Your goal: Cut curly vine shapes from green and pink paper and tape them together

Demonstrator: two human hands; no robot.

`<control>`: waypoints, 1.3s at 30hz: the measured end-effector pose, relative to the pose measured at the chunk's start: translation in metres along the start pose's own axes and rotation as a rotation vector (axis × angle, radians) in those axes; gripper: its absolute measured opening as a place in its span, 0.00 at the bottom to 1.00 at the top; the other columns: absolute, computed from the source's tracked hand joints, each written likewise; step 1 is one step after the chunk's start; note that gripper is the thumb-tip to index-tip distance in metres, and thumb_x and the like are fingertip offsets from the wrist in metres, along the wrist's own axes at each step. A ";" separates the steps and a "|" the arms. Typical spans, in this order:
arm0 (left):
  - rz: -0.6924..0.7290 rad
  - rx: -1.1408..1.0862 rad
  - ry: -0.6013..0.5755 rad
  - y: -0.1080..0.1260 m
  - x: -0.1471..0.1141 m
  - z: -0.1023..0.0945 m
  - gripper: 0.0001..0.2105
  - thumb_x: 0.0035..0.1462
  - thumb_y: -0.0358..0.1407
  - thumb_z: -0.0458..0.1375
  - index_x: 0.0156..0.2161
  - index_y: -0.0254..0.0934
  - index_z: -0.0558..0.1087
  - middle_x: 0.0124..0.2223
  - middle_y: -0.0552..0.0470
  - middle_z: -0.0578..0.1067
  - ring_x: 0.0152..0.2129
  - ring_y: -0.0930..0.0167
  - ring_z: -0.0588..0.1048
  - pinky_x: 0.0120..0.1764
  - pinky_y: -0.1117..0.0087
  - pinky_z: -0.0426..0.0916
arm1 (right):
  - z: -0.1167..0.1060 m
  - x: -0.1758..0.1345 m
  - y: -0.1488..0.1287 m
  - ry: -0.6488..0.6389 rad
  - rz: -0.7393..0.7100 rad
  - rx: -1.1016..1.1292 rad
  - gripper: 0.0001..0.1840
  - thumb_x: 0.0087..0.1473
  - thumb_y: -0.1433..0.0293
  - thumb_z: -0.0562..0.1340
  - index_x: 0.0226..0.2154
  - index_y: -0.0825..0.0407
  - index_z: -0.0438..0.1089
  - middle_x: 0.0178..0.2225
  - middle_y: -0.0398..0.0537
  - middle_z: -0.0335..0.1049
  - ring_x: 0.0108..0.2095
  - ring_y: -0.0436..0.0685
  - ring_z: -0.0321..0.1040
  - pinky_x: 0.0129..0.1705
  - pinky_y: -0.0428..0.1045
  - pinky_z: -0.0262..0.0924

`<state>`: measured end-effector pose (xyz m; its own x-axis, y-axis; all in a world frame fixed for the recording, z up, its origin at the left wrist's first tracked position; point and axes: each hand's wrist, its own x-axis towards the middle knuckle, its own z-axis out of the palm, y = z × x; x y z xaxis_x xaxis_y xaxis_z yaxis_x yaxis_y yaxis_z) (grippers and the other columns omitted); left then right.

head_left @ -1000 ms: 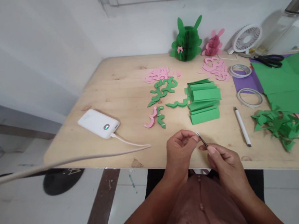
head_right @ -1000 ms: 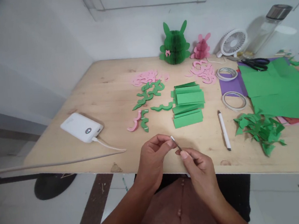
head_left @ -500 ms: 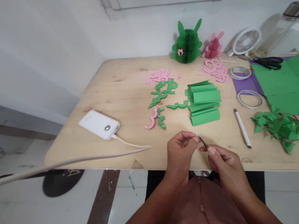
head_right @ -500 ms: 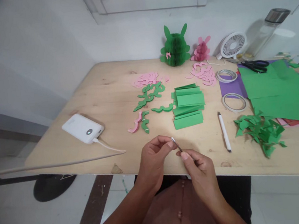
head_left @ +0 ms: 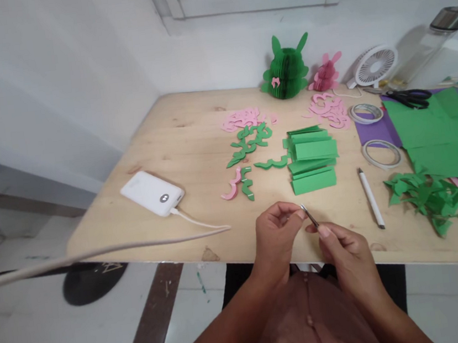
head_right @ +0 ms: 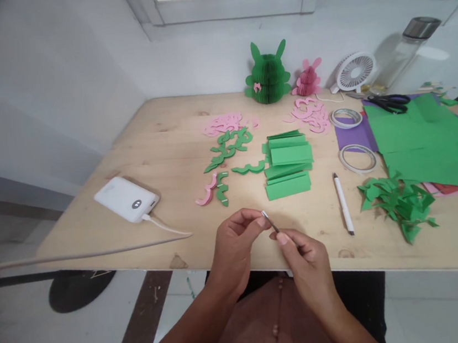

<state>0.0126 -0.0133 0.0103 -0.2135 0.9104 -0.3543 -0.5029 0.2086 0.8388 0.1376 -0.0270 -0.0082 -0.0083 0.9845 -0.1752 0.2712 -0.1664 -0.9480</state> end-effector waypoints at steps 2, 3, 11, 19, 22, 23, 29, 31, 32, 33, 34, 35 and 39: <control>-0.002 0.000 0.003 0.000 0.000 0.000 0.05 0.42 0.32 0.65 0.24 0.34 0.73 0.24 0.55 0.75 0.24 0.75 0.70 0.34 0.75 0.63 | 0.000 0.000 -0.001 0.007 -0.003 0.000 0.23 0.52 0.50 0.59 0.29 0.53 0.78 0.15 0.38 0.49 0.18 0.49 0.46 0.19 0.45 0.42; -0.003 -0.001 0.006 0.000 0.000 0.001 0.05 0.42 0.32 0.65 0.24 0.34 0.73 0.24 0.55 0.75 0.24 0.75 0.70 0.34 0.75 0.63 | 0.000 0.000 -0.001 0.013 -0.007 -0.002 0.23 0.52 0.51 0.59 0.28 0.53 0.78 0.15 0.38 0.49 0.18 0.49 0.46 0.19 0.45 0.42; -0.012 -0.005 -0.003 0.002 0.000 0.001 0.05 0.41 0.33 0.65 0.24 0.34 0.73 0.24 0.56 0.75 0.24 0.75 0.70 0.34 0.74 0.63 | -0.001 0.001 -0.005 0.037 -0.044 -0.040 0.21 0.51 0.53 0.60 0.28 0.52 0.79 0.14 0.39 0.51 0.18 0.49 0.47 0.19 0.45 0.44; 0.005 0.008 -0.009 0.001 0.000 -0.001 0.04 0.42 0.32 0.65 0.24 0.35 0.73 0.24 0.56 0.75 0.25 0.75 0.70 0.34 0.74 0.63 | -0.001 0.001 -0.006 0.054 -0.052 -0.035 0.18 0.50 0.55 0.61 0.27 0.51 0.80 0.19 0.44 0.67 0.23 0.54 0.64 0.26 0.47 0.61; 0.025 0.012 -0.007 0.001 0.000 -0.001 0.04 0.42 0.31 0.64 0.24 0.34 0.73 0.24 0.56 0.74 0.25 0.76 0.70 0.34 0.75 0.63 | 0.000 0.001 -0.006 0.054 -0.046 -0.033 0.18 0.49 0.55 0.61 0.28 0.51 0.80 0.20 0.45 0.69 0.25 0.55 0.67 0.28 0.47 0.64; 0.028 0.012 -0.007 0.002 -0.001 0.000 0.04 0.42 0.31 0.64 0.23 0.34 0.73 0.24 0.56 0.74 0.25 0.76 0.70 0.34 0.75 0.63 | 0.000 0.001 -0.006 0.056 -0.045 -0.035 0.18 0.49 0.55 0.62 0.28 0.51 0.80 0.20 0.45 0.69 0.25 0.55 0.67 0.28 0.47 0.64; 0.024 0.015 -0.013 0.002 -0.002 0.000 0.04 0.42 0.31 0.65 0.23 0.34 0.74 0.24 0.56 0.74 0.25 0.75 0.70 0.34 0.75 0.63 | -0.001 -0.001 -0.005 0.070 -0.037 -0.027 0.18 0.49 0.55 0.62 0.28 0.51 0.80 0.22 0.46 0.73 0.26 0.56 0.69 0.30 0.47 0.65; 0.022 0.016 -0.016 0.002 -0.002 0.000 0.03 0.42 0.31 0.64 0.23 0.34 0.74 0.24 0.56 0.74 0.25 0.75 0.70 0.34 0.75 0.63 | -0.001 -0.002 -0.005 0.069 -0.041 -0.020 0.18 0.50 0.56 0.62 0.29 0.51 0.80 0.24 0.46 0.74 0.28 0.56 0.70 0.31 0.48 0.66; 0.019 0.017 -0.017 0.002 -0.002 0.000 0.03 0.42 0.31 0.64 0.23 0.34 0.74 0.24 0.56 0.74 0.25 0.76 0.70 0.34 0.75 0.63 | -0.002 -0.002 -0.005 0.064 -0.044 -0.018 0.18 0.50 0.56 0.62 0.29 0.51 0.80 0.24 0.47 0.74 0.29 0.57 0.71 0.31 0.48 0.66; 0.017 0.017 -0.017 0.002 -0.002 0.000 0.03 0.42 0.31 0.64 0.23 0.34 0.74 0.24 0.56 0.74 0.25 0.76 0.69 0.34 0.75 0.63 | -0.002 -0.002 -0.005 0.059 -0.045 -0.017 0.18 0.50 0.56 0.61 0.29 0.51 0.80 0.23 0.46 0.74 0.29 0.57 0.71 0.31 0.47 0.66; 0.017 0.017 -0.018 0.002 -0.003 0.000 0.03 0.42 0.31 0.64 0.24 0.34 0.74 0.24 0.56 0.74 0.24 0.76 0.69 0.34 0.76 0.63 | -0.002 -0.002 -0.005 0.056 -0.046 -0.016 0.18 0.50 0.56 0.61 0.29 0.51 0.80 0.22 0.46 0.73 0.28 0.57 0.71 0.31 0.47 0.66; 0.017 0.016 -0.019 0.002 -0.003 0.000 0.03 0.42 0.31 0.64 0.24 0.34 0.74 0.24 0.56 0.74 0.24 0.76 0.69 0.33 0.76 0.63 | -0.002 -0.002 -0.005 0.056 -0.047 -0.016 0.18 0.50 0.56 0.61 0.28 0.51 0.80 0.21 0.45 0.72 0.27 0.56 0.70 0.30 0.47 0.66; 0.026 0.005 -0.021 0.002 -0.003 0.000 0.03 0.42 0.30 0.64 0.24 0.34 0.74 0.24 0.57 0.74 0.24 0.77 0.69 0.33 0.76 0.63 | -0.001 -0.002 -0.005 0.073 -0.042 -0.021 0.18 0.49 0.56 0.62 0.27 0.51 0.80 0.19 0.44 0.71 0.26 0.55 0.69 0.29 0.47 0.65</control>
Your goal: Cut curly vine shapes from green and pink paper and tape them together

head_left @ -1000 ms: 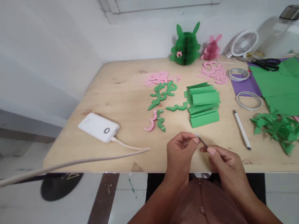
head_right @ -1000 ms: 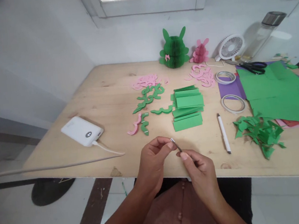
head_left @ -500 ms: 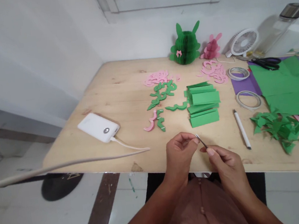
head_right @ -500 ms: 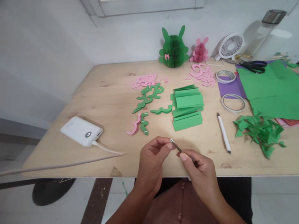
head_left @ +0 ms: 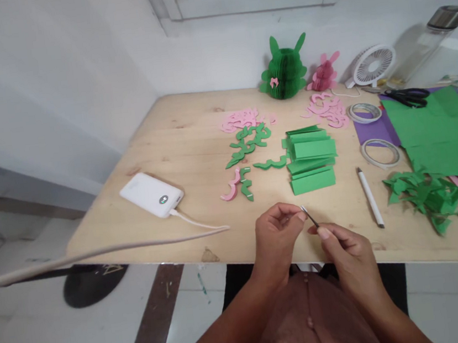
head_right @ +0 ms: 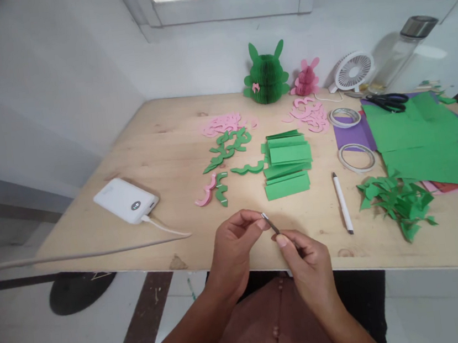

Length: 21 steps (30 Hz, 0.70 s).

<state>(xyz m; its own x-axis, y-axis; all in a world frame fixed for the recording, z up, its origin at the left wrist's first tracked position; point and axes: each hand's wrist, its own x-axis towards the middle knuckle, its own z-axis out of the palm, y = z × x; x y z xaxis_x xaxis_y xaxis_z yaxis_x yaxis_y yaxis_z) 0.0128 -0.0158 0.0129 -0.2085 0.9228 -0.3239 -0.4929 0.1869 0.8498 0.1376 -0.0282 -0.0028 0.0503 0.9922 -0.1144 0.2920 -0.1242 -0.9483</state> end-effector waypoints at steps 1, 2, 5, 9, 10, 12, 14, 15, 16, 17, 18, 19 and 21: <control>0.000 -0.003 0.001 0.000 0.000 0.000 0.03 0.42 0.30 0.64 0.24 0.34 0.74 0.24 0.57 0.74 0.24 0.77 0.69 0.34 0.76 0.63 | 0.000 0.000 0.000 0.003 0.001 -0.001 0.18 0.49 0.55 0.62 0.27 0.51 0.80 0.21 0.44 0.72 0.26 0.55 0.69 0.29 0.46 0.65; 0.001 -0.005 0.001 0.000 0.000 0.000 0.03 0.42 0.30 0.64 0.24 0.34 0.74 0.24 0.57 0.74 0.24 0.77 0.69 0.34 0.76 0.63 | 0.000 0.000 0.001 0.003 0.003 -0.001 0.17 0.49 0.55 0.62 0.27 0.51 0.80 0.22 0.45 0.73 0.27 0.55 0.70 0.29 0.46 0.65; 0.004 -0.011 -0.006 -0.001 0.000 0.000 0.03 0.43 0.30 0.64 0.24 0.34 0.74 0.24 0.57 0.74 0.24 0.77 0.69 0.34 0.76 0.63 | 0.000 0.000 0.002 -0.002 0.003 -0.005 0.17 0.49 0.56 0.62 0.27 0.51 0.80 0.23 0.45 0.75 0.27 0.55 0.69 0.28 0.46 0.64; -0.004 -0.009 -0.015 -0.002 0.000 -0.002 0.03 0.43 0.30 0.64 0.25 0.34 0.74 0.24 0.57 0.74 0.24 0.77 0.69 0.33 0.76 0.62 | -0.001 0.000 0.003 0.007 -0.011 -0.024 0.17 0.49 0.56 0.62 0.27 0.51 0.79 0.23 0.45 0.75 0.26 0.55 0.68 0.27 0.46 0.64; -0.004 -0.005 -0.015 -0.003 0.001 -0.002 0.03 0.44 0.30 0.64 0.25 0.34 0.74 0.24 0.57 0.74 0.24 0.77 0.69 0.33 0.76 0.62 | -0.001 0.000 0.003 0.004 -0.011 -0.022 0.17 0.49 0.56 0.62 0.27 0.51 0.79 0.23 0.46 0.75 0.26 0.55 0.69 0.28 0.46 0.64; 0.000 0.002 -0.018 -0.003 0.001 -0.003 0.03 0.44 0.30 0.64 0.25 0.34 0.74 0.25 0.57 0.74 0.25 0.77 0.69 0.34 0.76 0.62 | 0.000 0.000 0.003 -0.006 -0.004 -0.007 0.16 0.50 0.56 0.62 0.28 0.51 0.79 0.24 0.46 0.76 0.28 0.56 0.70 0.29 0.47 0.65; 0.009 0.000 -0.027 -0.003 0.002 -0.003 0.03 0.44 0.30 0.64 0.25 0.34 0.74 0.25 0.57 0.74 0.25 0.76 0.69 0.34 0.76 0.63 | 0.000 0.000 0.004 -0.017 0.012 0.015 0.16 0.49 0.57 0.62 0.29 0.50 0.79 0.26 0.46 0.77 0.30 0.57 0.72 0.32 0.48 0.66; 0.012 -0.002 -0.028 -0.003 0.002 -0.004 0.03 0.44 0.30 0.64 0.25 0.34 0.74 0.25 0.56 0.75 0.25 0.76 0.69 0.34 0.76 0.63 | 0.000 -0.001 0.005 -0.023 0.020 0.025 0.15 0.49 0.57 0.63 0.30 0.50 0.79 0.27 0.46 0.78 0.31 0.57 0.72 0.33 0.48 0.66; 0.013 -0.004 -0.029 -0.003 0.002 -0.004 0.03 0.43 0.30 0.64 0.25 0.34 0.73 0.25 0.56 0.74 0.25 0.76 0.70 0.34 0.75 0.63 | 0.000 -0.001 0.006 -0.028 0.026 0.030 0.15 0.49 0.57 0.63 0.30 0.50 0.79 0.28 0.46 0.78 0.31 0.57 0.72 0.33 0.48 0.66; 0.013 -0.003 -0.027 -0.003 0.002 -0.004 0.03 0.43 0.30 0.64 0.25 0.34 0.73 0.25 0.56 0.75 0.25 0.76 0.70 0.35 0.75 0.63 | -0.001 -0.001 0.007 -0.030 0.029 0.031 0.14 0.49 0.58 0.63 0.31 0.50 0.79 0.28 0.46 0.78 0.31 0.57 0.72 0.33 0.47 0.66; 0.014 -0.002 -0.025 -0.003 0.002 -0.004 0.04 0.43 0.30 0.64 0.25 0.34 0.73 0.25 0.56 0.75 0.25 0.76 0.70 0.35 0.75 0.63 | -0.001 -0.002 0.008 -0.029 0.028 0.029 0.14 0.49 0.58 0.63 0.32 0.50 0.78 0.28 0.46 0.78 0.32 0.57 0.72 0.33 0.47 0.65; 0.014 0.000 -0.024 -0.002 0.002 -0.004 0.04 0.43 0.31 0.64 0.24 0.34 0.73 0.25 0.56 0.75 0.25 0.76 0.70 0.35 0.75 0.63 | -0.001 -0.003 0.010 -0.025 0.023 0.024 0.14 0.50 0.58 0.63 0.32 0.50 0.78 0.29 0.46 0.78 0.32 0.57 0.72 0.32 0.47 0.65; 0.014 0.003 -0.024 -0.002 0.002 -0.004 0.04 0.43 0.31 0.64 0.24 0.34 0.73 0.25 0.56 0.75 0.26 0.76 0.70 0.35 0.75 0.63 | -0.001 -0.004 0.012 -0.021 0.007 0.009 0.14 0.50 0.59 0.64 0.33 0.50 0.78 0.30 0.47 0.78 0.32 0.57 0.72 0.31 0.47 0.65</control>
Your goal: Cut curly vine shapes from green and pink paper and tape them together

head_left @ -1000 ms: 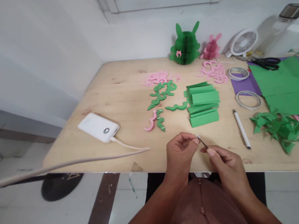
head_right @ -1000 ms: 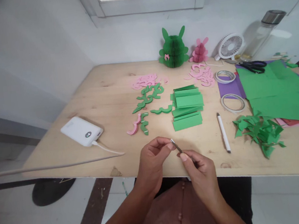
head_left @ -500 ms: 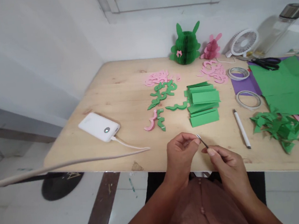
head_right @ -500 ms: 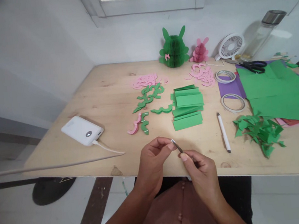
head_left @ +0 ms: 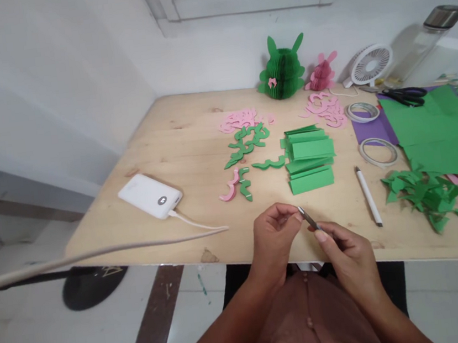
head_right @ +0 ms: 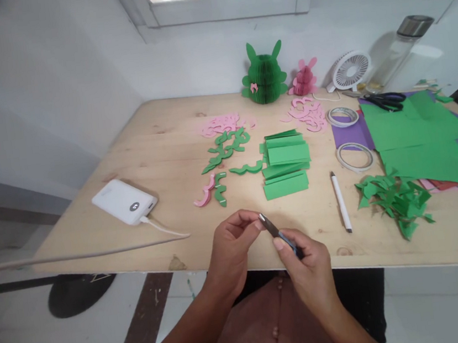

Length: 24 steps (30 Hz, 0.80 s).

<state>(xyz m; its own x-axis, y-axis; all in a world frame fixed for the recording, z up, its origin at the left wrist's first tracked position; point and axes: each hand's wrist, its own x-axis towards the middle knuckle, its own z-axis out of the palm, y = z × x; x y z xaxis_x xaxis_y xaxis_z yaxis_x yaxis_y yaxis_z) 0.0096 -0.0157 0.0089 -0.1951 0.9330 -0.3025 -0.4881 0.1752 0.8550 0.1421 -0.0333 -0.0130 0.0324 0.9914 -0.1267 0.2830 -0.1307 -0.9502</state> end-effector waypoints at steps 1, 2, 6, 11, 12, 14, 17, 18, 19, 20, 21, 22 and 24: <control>-0.002 0.001 -0.001 0.000 0.000 0.000 0.04 0.43 0.31 0.64 0.24 0.34 0.74 0.25 0.56 0.74 0.26 0.76 0.70 0.35 0.75 0.63 | 0.000 -0.001 0.001 -0.001 -0.010 -0.008 0.14 0.50 0.59 0.63 0.33 0.50 0.78 0.31 0.47 0.78 0.32 0.57 0.72 0.30 0.47 0.64; -0.003 -0.001 -0.003 0.001 0.000 0.000 0.04 0.43 0.31 0.64 0.24 0.34 0.73 0.25 0.55 0.74 0.26 0.76 0.70 0.35 0.75 0.64 | 0.000 -0.001 0.001 -0.003 -0.023 -0.018 0.14 0.51 0.59 0.63 0.33 0.51 0.78 0.32 0.48 0.78 0.32 0.57 0.72 0.29 0.46 0.64; 0.002 -0.015 -0.024 0.002 0.000 -0.001 0.03 0.42 0.31 0.64 0.24 0.34 0.74 0.26 0.55 0.74 0.26 0.75 0.70 0.35 0.75 0.64 | -0.002 -0.002 0.001 -0.001 -0.093 -0.082 0.14 0.52 0.59 0.62 0.34 0.51 0.77 0.31 0.47 0.78 0.29 0.56 0.72 0.26 0.46 0.62; 0.010 -0.021 -0.074 0.001 0.002 -0.006 0.04 0.43 0.31 0.65 0.25 0.35 0.75 0.27 0.53 0.75 0.27 0.74 0.71 0.36 0.74 0.64 | -0.005 -0.001 0.000 -0.008 -0.190 -0.150 0.14 0.54 0.59 0.61 0.35 0.52 0.77 0.30 0.47 0.78 0.27 0.55 0.72 0.24 0.45 0.62; 0.008 -0.020 -0.085 0.001 0.002 -0.007 0.04 0.43 0.31 0.65 0.25 0.35 0.75 0.27 0.53 0.75 0.27 0.74 0.71 0.36 0.73 0.64 | -0.005 -0.001 -0.001 -0.009 -0.203 -0.159 0.14 0.54 0.60 0.61 0.35 0.52 0.77 0.30 0.47 0.78 0.27 0.55 0.72 0.24 0.45 0.62; 0.002 -0.022 -0.104 0.001 0.003 -0.009 0.04 0.43 0.32 0.66 0.26 0.34 0.75 0.27 0.53 0.75 0.27 0.74 0.70 0.36 0.73 0.64 | -0.004 -0.001 -0.001 -0.010 -0.225 -0.179 0.14 0.55 0.60 0.61 0.35 0.52 0.77 0.30 0.47 0.78 0.27 0.55 0.72 0.24 0.45 0.62; -0.011 -0.032 -0.113 0.001 0.002 -0.009 0.05 0.44 0.32 0.66 0.27 0.34 0.75 0.28 0.54 0.75 0.27 0.74 0.70 0.36 0.73 0.64 | -0.003 -0.001 -0.002 -0.006 -0.252 -0.202 0.14 0.55 0.60 0.60 0.35 0.52 0.77 0.29 0.47 0.78 0.27 0.55 0.72 0.24 0.44 0.62; -0.013 -0.035 -0.111 0.001 0.002 -0.009 0.05 0.44 0.32 0.66 0.27 0.34 0.74 0.28 0.54 0.75 0.27 0.74 0.70 0.36 0.73 0.64 | -0.003 -0.001 -0.002 -0.004 -0.260 -0.207 0.14 0.55 0.60 0.60 0.34 0.52 0.77 0.29 0.47 0.78 0.26 0.54 0.72 0.24 0.44 0.62; -0.013 -0.036 -0.107 0.002 0.001 -0.009 0.05 0.44 0.32 0.66 0.27 0.35 0.74 0.27 0.54 0.75 0.27 0.74 0.70 0.36 0.74 0.64 | -0.003 -0.002 -0.002 -0.004 -0.266 -0.212 0.14 0.55 0.60 0.60 0.34 0.52 0.77 0.28 0.46 0.77 0.26 0.54 0.71 0.23 0.44 0.62; -0.012 -0.034 -0.102 0.002 0.001 -0.009 0.05 0.44 0.32 0.66 0.27 0.35 0.74 0.27 0.54 0.74 0.27 0.74 0.70 0.36 0.74 0.64 | -0.004 -0.002 -0.002 -0.004 -0.270 -0.217 0.14 0.55 0.60 0.60 0.34 0.52 0.76 0.28 0.46 0.77 0.26 0.54 0.71 0.23 0.44 0.62; -0.011 -0.030 -0.097 0.002 0.001 -0.008 0.05 0.44 0.32 0.66 0.27 0.34 0.74 0.27 0.54 0.74 0.27 0.74 0.70 0.35 0.74 0.64 | -0.004 -0.002 -0.002 -0.005 -0.273 -0.222 0.14 0.55 0.60 0.60 0.34 0.52 0.76 0.28 0.46 0.77 0.25 0.54 0.71 0.23 0.44 0.62; -0.012 -0.026 -0.091 0.002 0.001 -0.008 0.06 0.43 0.32 0.66 0.27 0.34 0.74 0.27 0.54 0.74 0.27 0.74 0.70 0.35 0.74 0.64 | -0.004 -0.002 -0.003 -0.005 -0.274 -0.226 0.14 0.55 0.60 0.60 0.34 0.52 0.76 0.28 0.46 0.77 0.25 0.54 0.71 0.23 0.45 0.62; -0.015 -0.018 -0.086 0.002 0.001 -0.007 0.06 0.43 0.32 0.66 0.27 0.34 0.74 0.27 0.54 0.74 0.27 0.74 0.70 0.35 0.74 0.64 | -0.005 -0.002 -0.004 -0.009 -0.269 -0.227 0.14 0.55 0.60 0.60 0.34 0.52 0.76 0.28 0.46 0.77 0.25 0.54 0.71 0.24 0.45 0.62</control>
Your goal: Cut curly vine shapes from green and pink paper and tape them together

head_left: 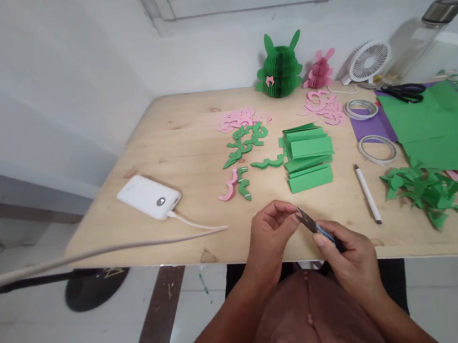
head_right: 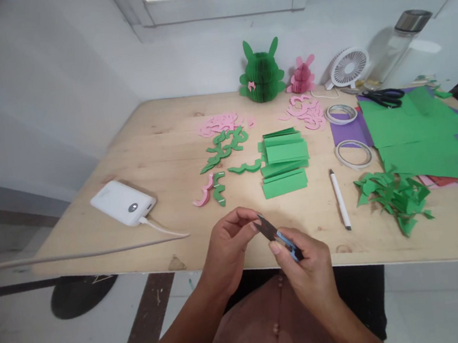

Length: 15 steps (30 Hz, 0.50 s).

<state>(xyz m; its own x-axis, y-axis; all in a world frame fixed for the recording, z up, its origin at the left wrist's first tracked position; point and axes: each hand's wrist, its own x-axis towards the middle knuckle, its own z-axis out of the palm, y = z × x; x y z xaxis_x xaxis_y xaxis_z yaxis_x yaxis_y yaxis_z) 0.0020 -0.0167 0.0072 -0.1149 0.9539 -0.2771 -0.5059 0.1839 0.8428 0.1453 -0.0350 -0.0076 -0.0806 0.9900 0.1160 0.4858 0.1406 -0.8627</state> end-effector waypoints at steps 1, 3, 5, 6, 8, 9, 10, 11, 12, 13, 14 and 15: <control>-0.001 0.001 0.001 0.000 0.000 0.000 0.06 0.42 0.32 0.67 0.27 0.34 0.74 0.27 0.54 0.74 0.27 0.74 0.70 0.35 0.74 0.64 | 0.000 0.000 -0.001 -0.003 0.006 0.001 0.15 0.55 0.60 0.60 0.34 0.52 0.76 0.28 0.46 0.77 0.26 0.54 0.71 0.24 0.45 0.63; -0.001 0.001 0.000 0.000 0.001 0.000 0.06 0.43 0.32 0.67 0.27 0.34 0.74 0.27 0.54 0.74 0.27 0.74 0.70 0.35 0.74 0.64 | 0.000 0.000 -0.002 -0.011 0.021 0.005 0.15 0.55 0.59 0.60 0.34 0.52 0.76 0.28 0.47 0.77 0.26 0.55 0.71 0.24 0.46 0.62; 0.000 0.007 -0.003 0.000 0.001 0.000 0.06 0.43 0.32 0.66 0.27 0.34 0.74 0.27 0.54 0.74 0.27 0.74 0.70 0.35 0.74 0.64 | 0.000 0.001 -0.002 -0.020 0.034 0.010 0.15 0.55 0.59 0.60 0.35 0.52 0.77 0.28 0.47 0.77 0.26 0.55 0.70 0.24 0.46 0.62; 0.001 0.009 -0.003 0.000 0.001 0.000 0.06 0.43 0.32 0.66 0.26 0.34 0.74 0.27 0.54 0.74 0.26 0.74 0.70 0.35 0.74 0.64 | 0.000 0.001 -0.002 -0.022 0.038 0.013 0.15 0.55 0.59 0.60 0.35 0.52 0.77 0.28 0.47 0.76 0.25 0.55 0.70 0.24 0.46 0.62; 0.003 0.014 -0.004 0.000 0.002 0.000 0.06 0.43 0.33 0.66 0.26 0.34 0.74 0.27 0.53 0.74 0.26 0.74 0.70 0.35 0.74 0.64 | 0.000 0.001 -0.001 -0.021 0.041 0.019 0.15 0.55 0.59 0.60 0.35 0.52 0.77 0.27 0.46 0.76 0.25 0.54 0.69 0.24 0.46 0.62; 0.003 0.014 -0.003 0.000 0.002 0.000 0.06 0.43 0.33 0.66 0.26 0.34 0.74 0.27 0.53 0.75 0.26 0.74 0.70 0.35 0.74 0.64 | 0.000 0.001 -0.001 -0.018 0.039 0.021 0.15 0.55 0.59 0.60 0.35 0.52 0.77 0.27 0.46 0.76 0.24 0.54 0.69 0.24 0.46 0.62; 0.002 0.011 -0.004 0.000 0.002 0.000 0.05 0.43 0.33 0.66 0.26 0.34 0.74 0.27 0.54 0.75 0.26 0.74 0.70 0.35 0.74 0.64 | 0.000 0.002 -0.001 -0.014 0.036 0.023 0.15 0.54 0.59 0.61 0.34 0.52 0.77 0.26 0.46 0.75 0.24 0.54 0.68 0.24 0.46 0.62; 0.000 0.007 -0.006 0.000 0.002 0.000 0.05 0.43 0.33 0.66 0.26 0.34 0.74 0.27 0.54 0.75 0.26 0.75 0.70 0.35 0.74 0.64 | 0.000 0.002 0.000 -0.012 0.032 0.025 0.15 0.54 0.59 0.61 0.34 0.52 0.76 0.26 0.46 0.75 0.24 0.53 0.68 0.24 0.46 0.62; -0.002 0.002 -0.009 0.000 0.003 0.000 0.05 0.43 0.32 0.66 0.25 0.34 0.74 0.27 0.54 0.74 0.26 0.75 0.70 0.35 0.74 0.64 | 0.000 0.002 0.000 -0.010 0.028 0.027 0.14 0.54 0.60 0.61 0.34 0.53 0.76 0.26 0.45 0.75 0.23 0.53 0.67 0.24 0.46 0.62; -0.004 -0.004 -0.012 0.000 0.003 0.000 0.05 0.43 0.32 0.66 0.25 0.34 0.74 0.26 0.54 0.74 0.26 0.75 0.70 0.35 0.73 0.64 | 0.000 0.002 0.000 -0.012 0.024 0.029 0.14 0.54 0.60 0.61 0.34 0.53 0.76 0.26 0.45 0.75 0.23 0.53 0.67 0.24 0.45 0.62; -0.006 -0.011 -0.016 0.000 0.003 0.000 0.05 0.43 0.32 0.66 0.25 0.34 0.74 0.26 0.54 0.74 0.26 0.75 0.70 0.35 0.73 0.63 | 0.000 0.002 0.000 -0.012 0.022 0.032 0.14 0.54 0.60 0.61 0.34 0.52 0.76 0.26 0.45 0.75 0.23 0.53 0.67 0.24 0.45 0.62; -0.009 -0.018 -0.020 0.000 0.004 0.000 0.05 0.44 0.32 0.66 0.25 0.35 0.74 0.26 0.54 0.74 0.26 0.75 0.69 0.35 0.73 0.63 | 0.000 0.003 0.000 -0.013 0.021 0.033 0.14 0.54 0.60 0.61 0.34 0.52 0.76 0.26 0.45 0.75 0.23 0.52 0.67 0.24 0.45 0.61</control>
<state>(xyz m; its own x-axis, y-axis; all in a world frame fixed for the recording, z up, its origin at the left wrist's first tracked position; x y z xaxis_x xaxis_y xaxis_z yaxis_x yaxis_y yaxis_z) 0.0015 -0.0132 0.0062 -0.0936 0.9567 -0.2755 -0.5220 0.1885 0.8319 0.1451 -0.0324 -0.0073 -0.0818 0.9924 0.0918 0.4583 0.1193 -0.8807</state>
